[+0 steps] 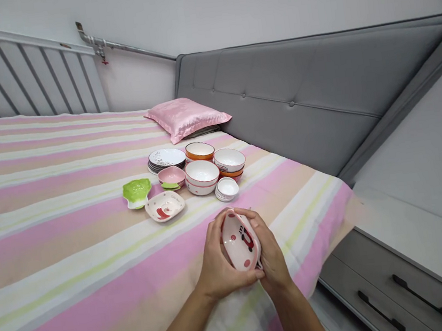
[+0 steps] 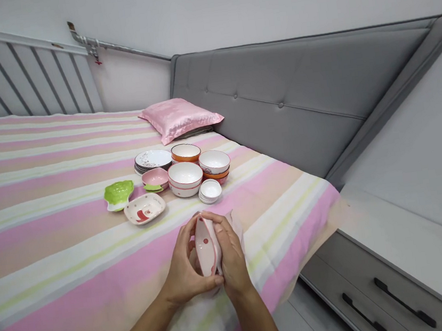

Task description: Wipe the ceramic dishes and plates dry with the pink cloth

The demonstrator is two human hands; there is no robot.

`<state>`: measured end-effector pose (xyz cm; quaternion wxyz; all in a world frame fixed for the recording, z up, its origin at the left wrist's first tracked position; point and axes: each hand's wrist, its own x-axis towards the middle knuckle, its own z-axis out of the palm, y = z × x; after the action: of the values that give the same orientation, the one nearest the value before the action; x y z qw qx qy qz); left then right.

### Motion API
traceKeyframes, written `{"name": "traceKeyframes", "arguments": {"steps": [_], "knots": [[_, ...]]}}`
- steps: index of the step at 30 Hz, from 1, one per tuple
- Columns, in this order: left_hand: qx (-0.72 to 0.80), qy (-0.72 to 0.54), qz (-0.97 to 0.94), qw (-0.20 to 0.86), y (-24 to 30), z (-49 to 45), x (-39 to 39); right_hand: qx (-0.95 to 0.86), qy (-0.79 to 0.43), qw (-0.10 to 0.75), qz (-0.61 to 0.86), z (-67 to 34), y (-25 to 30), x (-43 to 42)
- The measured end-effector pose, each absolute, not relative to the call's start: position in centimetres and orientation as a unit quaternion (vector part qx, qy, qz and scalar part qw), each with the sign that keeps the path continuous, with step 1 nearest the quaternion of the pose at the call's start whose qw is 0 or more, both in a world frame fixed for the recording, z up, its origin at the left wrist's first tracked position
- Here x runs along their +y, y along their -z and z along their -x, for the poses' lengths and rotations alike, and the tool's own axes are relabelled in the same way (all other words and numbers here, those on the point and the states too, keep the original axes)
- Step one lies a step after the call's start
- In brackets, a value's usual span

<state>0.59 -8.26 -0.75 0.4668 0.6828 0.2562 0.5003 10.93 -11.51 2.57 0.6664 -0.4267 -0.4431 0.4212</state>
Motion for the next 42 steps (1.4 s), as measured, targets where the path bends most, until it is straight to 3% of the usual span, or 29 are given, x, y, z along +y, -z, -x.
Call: {"name": "traceKeyframes", "arguments": {"steps": [9, 18, 24, 35, 42], "knots": [[0.171, -0.511, -0.466, 0.702, 0.6, -1.2, -8.4, -0.57, -0.218, 0.636, 0.473, -9.7, -1.5, -11.4], [0.222, -0.471, -0.259, 0.813, -0.3, -1.1, -9.3, -0.638, -0.08, 0.573, 0.508, -9.2, 0.0, -11.1], [0.18, -0.445, -0.105, 0.871, -0.9, -0.5, -8.8, -0.679, -0.028, 0.525, 0.513, -8.9, 0.9, -10.8], [0.152, -0.41, -0.084, 0.895, -2.0, 0.3, -8.4, -0.688, -0.045, 0.484, 0.539, -10.9, 0.8, -10.6], [0.146, -0.374, -0.117, 0.908, -2.0, 0.6, -8.0, -0.665, -0.165, 0.491, 0.538, -11.8, 0.1, -10.7]]}}
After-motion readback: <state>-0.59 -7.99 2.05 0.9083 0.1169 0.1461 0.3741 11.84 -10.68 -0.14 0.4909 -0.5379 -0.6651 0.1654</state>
